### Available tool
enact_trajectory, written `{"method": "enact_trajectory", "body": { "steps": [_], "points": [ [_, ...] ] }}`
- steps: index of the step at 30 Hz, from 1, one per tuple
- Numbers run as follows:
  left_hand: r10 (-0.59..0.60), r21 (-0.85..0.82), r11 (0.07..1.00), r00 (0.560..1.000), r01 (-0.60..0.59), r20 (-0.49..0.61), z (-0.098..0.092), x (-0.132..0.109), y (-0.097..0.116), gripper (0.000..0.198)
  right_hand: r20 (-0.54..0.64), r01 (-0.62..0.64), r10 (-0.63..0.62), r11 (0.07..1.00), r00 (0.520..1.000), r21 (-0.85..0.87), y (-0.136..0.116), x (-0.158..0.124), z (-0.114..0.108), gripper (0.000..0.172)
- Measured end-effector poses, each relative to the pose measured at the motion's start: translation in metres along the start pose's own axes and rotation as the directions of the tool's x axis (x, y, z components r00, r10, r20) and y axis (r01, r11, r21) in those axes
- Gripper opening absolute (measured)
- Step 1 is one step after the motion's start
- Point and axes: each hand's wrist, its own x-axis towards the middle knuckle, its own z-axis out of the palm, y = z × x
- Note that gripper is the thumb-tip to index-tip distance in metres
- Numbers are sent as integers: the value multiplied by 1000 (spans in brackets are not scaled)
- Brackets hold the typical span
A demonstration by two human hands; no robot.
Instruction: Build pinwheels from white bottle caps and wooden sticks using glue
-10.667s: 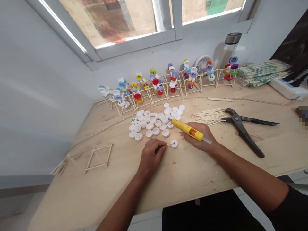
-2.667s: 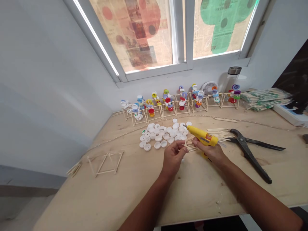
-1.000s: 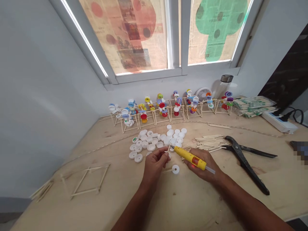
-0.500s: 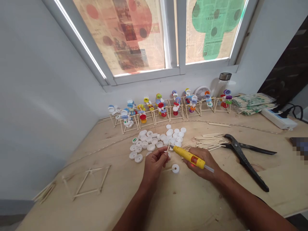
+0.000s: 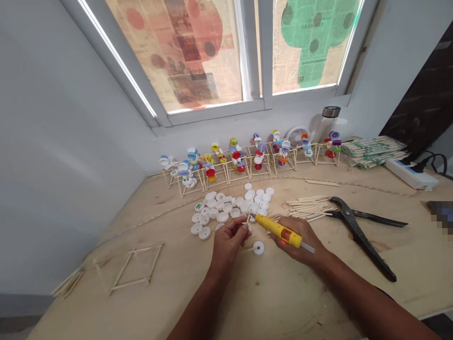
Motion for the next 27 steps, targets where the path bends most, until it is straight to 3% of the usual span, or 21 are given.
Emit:
{"method": "enact_trajectory", "body": {
  "steps": [27],
  "points": [
    [5,-14,1000,1000,-5,4,1,-1,-2,37,0,-22,22,1000,1000,-3,0,0,0,17]
  ]
}}
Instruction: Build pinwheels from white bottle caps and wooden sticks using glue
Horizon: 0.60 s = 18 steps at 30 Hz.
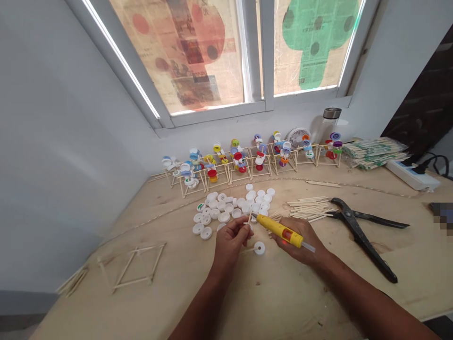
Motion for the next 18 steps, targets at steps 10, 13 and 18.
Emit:
{"method": "enact_trajectory", "body": {
  "steps": [10,13,18],
  "points": [
    [12,10,1000,1000,-12,8,1,-2,3,35,-10,1,-2,1000,1000,-18,1,-1,1,19],
    [19,13,1000,1000,-19,12,1,-2,3,34,-16,5,-5,1000,1000,-20,1,-1,2,21],
    [25,3,1000,999,-25,26,1,-1,0,34,-23,6,-6,1000,1000,-9,0,0,1,20]
  ]
}}
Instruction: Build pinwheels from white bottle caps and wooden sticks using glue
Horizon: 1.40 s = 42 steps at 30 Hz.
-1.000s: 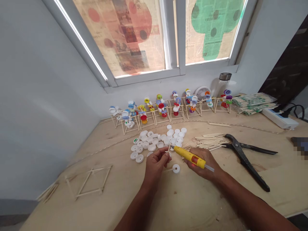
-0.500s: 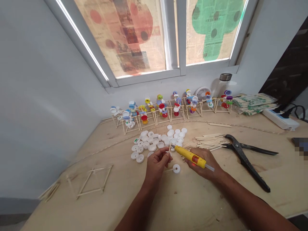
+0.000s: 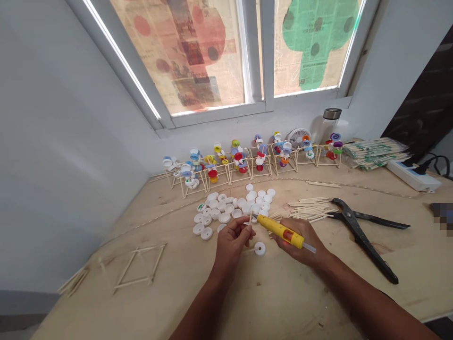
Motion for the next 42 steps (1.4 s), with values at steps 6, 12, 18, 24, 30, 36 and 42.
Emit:
{"method": "enact_trajectory", "body": {
  "steps": [6,12,18,24,30,36,42],
  "points": [
    [9,-18,1000,1000,-9,9,0,0,-3,34,-2,2,-2,1000,1000,-16,-1,1,-1,21],
    [9,-17,1000,1000,-9,9,0,0,-3,33,2,-8,8,1000,1000,-9,-1,0,0,21],
    [2,-19,1000,1000,-1,4,0,0,-3,35,9,-22,22,1000,1000,0,0,0,0,20],
    [9,-21,1000,1000,-8,6,0,-1,-2,34,5,-16,16,1000,1000,-13,1,0,1,19],
    [0,-20,1000,1000,0,1,1,-2,0,33,10,-18,18,1000,1000,-25,1,-1,1,21],
    [4,-14,1000,1000,-4,-1,1,-2,0,32,5,-16,16,1000,1000,-14,1,0,1,19],
    [10,-22,1000,1000,-10,10,0,0,-3,35,23,-39,39,999,999,-18,0,0,0,19]
  ]
}}
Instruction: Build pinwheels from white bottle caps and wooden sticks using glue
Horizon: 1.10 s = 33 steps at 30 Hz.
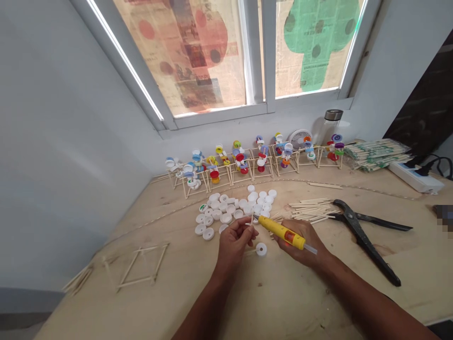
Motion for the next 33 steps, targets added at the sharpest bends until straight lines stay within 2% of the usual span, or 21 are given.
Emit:
{"method": "enact_trajectory", "body": {
  "steps": [20,33],
  "points": [
    [-24,-35,999,1000,24,10,1,-2,3,34,-40,25,-26,999,999,-22,0,0,1,22],
    [-36,-8,999,999,36,13,1,-3,5,31,-21,-17,19,997,1000,72,1,1,-2,14]
  ]
}}
